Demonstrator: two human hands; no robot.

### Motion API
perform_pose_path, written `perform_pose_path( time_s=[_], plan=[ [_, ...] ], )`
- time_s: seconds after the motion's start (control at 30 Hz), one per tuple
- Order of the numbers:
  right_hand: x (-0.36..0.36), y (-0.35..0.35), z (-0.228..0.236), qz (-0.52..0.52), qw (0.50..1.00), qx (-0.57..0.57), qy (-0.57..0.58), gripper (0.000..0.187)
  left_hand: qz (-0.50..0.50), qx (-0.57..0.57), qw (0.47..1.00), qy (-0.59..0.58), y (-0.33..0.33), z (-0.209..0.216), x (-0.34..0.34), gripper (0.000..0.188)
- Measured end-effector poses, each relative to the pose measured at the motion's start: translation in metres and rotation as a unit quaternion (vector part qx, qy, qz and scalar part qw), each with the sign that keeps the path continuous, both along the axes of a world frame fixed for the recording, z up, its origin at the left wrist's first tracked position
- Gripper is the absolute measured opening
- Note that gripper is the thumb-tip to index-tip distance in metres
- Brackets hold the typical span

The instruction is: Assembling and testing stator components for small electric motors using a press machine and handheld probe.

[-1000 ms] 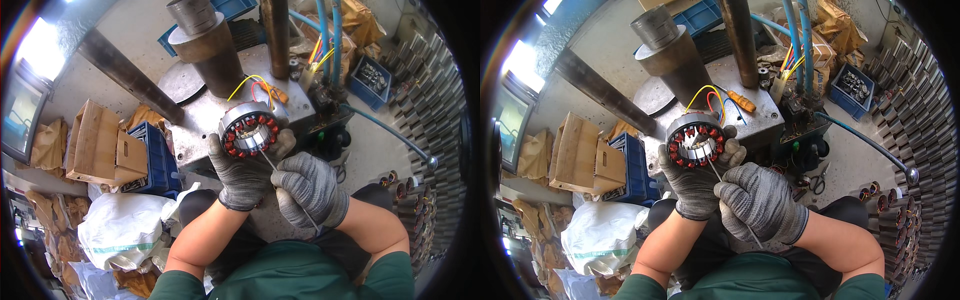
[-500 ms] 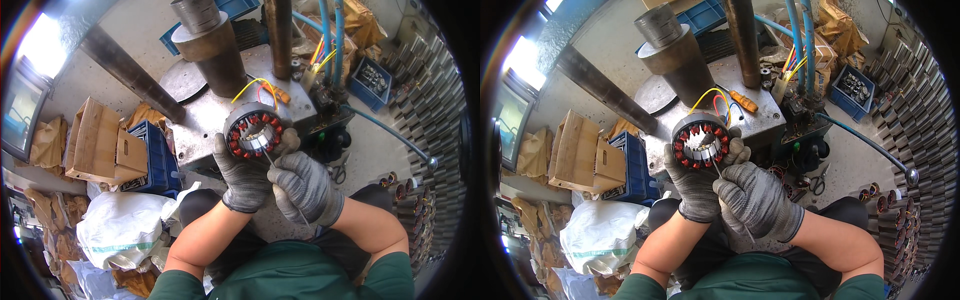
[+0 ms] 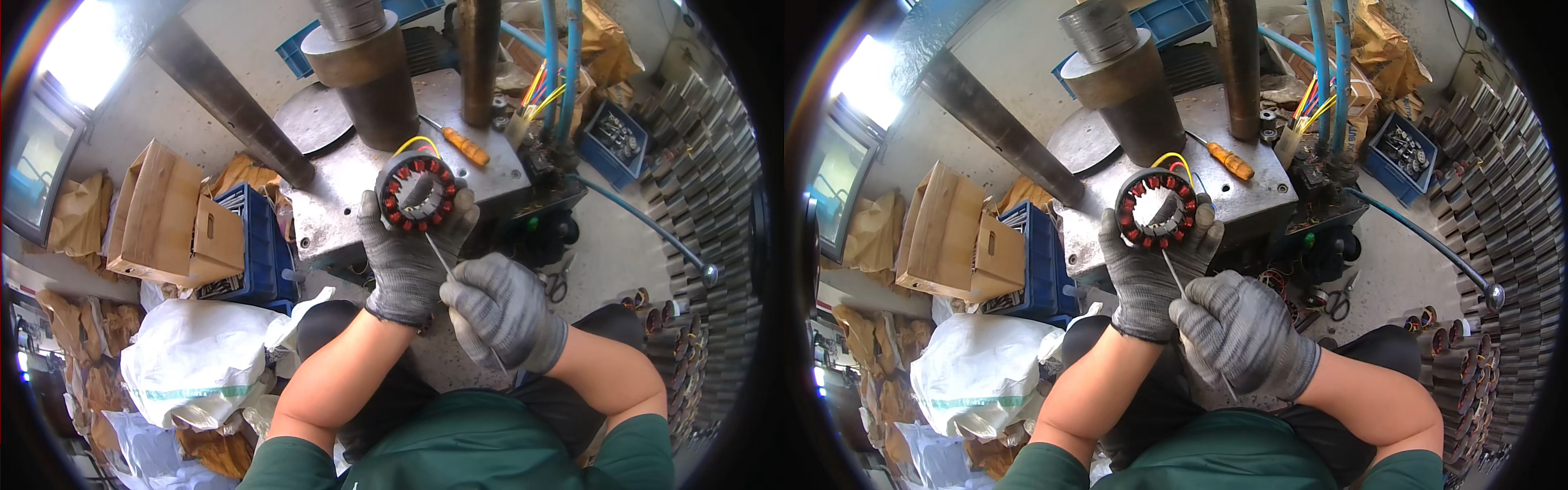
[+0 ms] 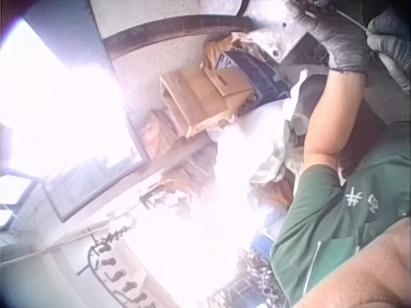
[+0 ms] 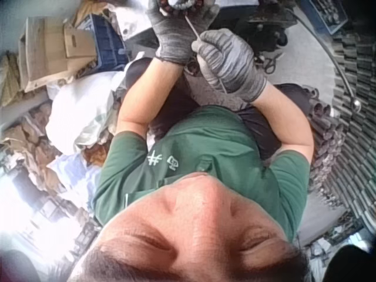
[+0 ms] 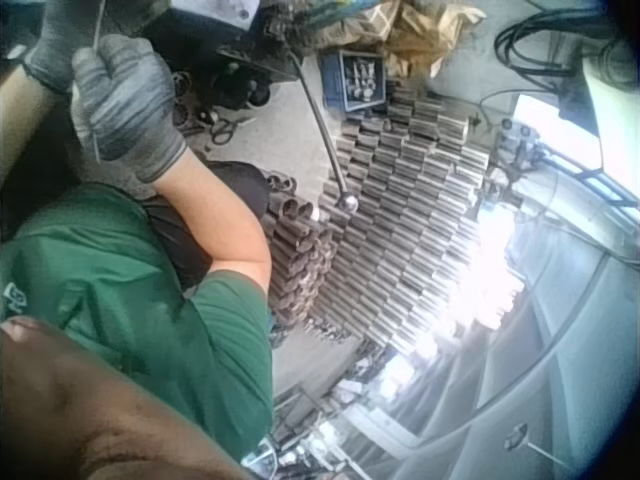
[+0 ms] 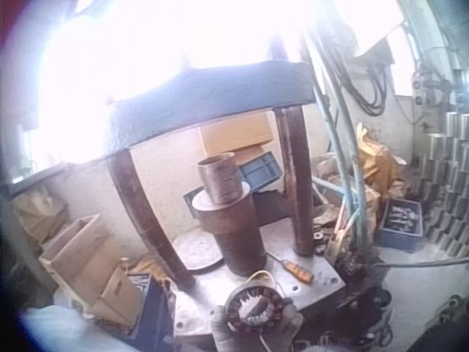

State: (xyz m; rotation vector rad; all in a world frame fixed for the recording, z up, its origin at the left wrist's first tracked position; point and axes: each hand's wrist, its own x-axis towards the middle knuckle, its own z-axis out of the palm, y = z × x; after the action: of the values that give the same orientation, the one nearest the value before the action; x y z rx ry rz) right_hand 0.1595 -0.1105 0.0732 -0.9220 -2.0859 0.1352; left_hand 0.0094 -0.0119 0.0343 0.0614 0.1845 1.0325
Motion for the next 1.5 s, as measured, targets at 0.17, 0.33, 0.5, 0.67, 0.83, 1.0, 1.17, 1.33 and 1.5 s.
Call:
perform_pose_path(
  time_s=[0.17, 0.33, 0.5, 0.67, 0.83, 1.0, 1.17, 1.33, 1.5],
  plan=[
    [0.011, -0.006, 0.013, 0.032, 0.995, 0.027, 0.089, 0.035, 0.035, 0.074, 0.991, 0.11, 0.015, -0.001, -0.003, 0.094],
    [0.027, 0.001, 0.014, -0.008, 0.993, -0.013, 0.116, 0.025, 0.018, 0.127, 0.99, 0.058, 0.005, -0.005, 0.002, 0.093],
    [0.035, 0.001, 0.011, -0.016, 0.993, -0.046, 0.109, 0.024, -0.035, 0.144, 0.982, 0.12, 0.003, -0.011, 0.002, 0.104],
    [0.036, 0.003, 0.007, -0.015, 0.994, -0.037, 0.106, 0.025, -0.062, 0.129, 0.989, 0.031, -0.005, -0.013, 0.008, 0.108],
    [0.033, 0.007, 0.004, -0.04, 0.993, -0.033, 0.107, 0.022, -0.033, 0.123, 0.985, 0.116, -0.009, -0.012, 0.011, 0.109],
    [0.035, 0.008, 0.001, -0.036, 0.99, -0.051, 0.13, 0.021, -0.018, 0.125, 0.979, 0.159, -0.008, -0.011, 0.012, 0.111],
    [0.047, 0.011, 0.011, 0.015, 0.983, -0.097, 0.157, 0.016, -0.02, 0.195, 0.957, 0.216, -0.015, 0.0, 0.012, 0.114],
    [0.062, -0.004, 0.027, 0.043, 0.864, -0.341, 0.367, 0.013, -0.055, 0.231, 0.943, 0.231, -0.016, 0.008, 0.012, 0.114],
    [0.057, 0.002, 0.022, 0.0, 0.879, -0.33, 0.344, 0.012, -0.053, 0.22, 0.946, 0.231, -0.016, 0.006, 0.012, 0.114]
  ],
)
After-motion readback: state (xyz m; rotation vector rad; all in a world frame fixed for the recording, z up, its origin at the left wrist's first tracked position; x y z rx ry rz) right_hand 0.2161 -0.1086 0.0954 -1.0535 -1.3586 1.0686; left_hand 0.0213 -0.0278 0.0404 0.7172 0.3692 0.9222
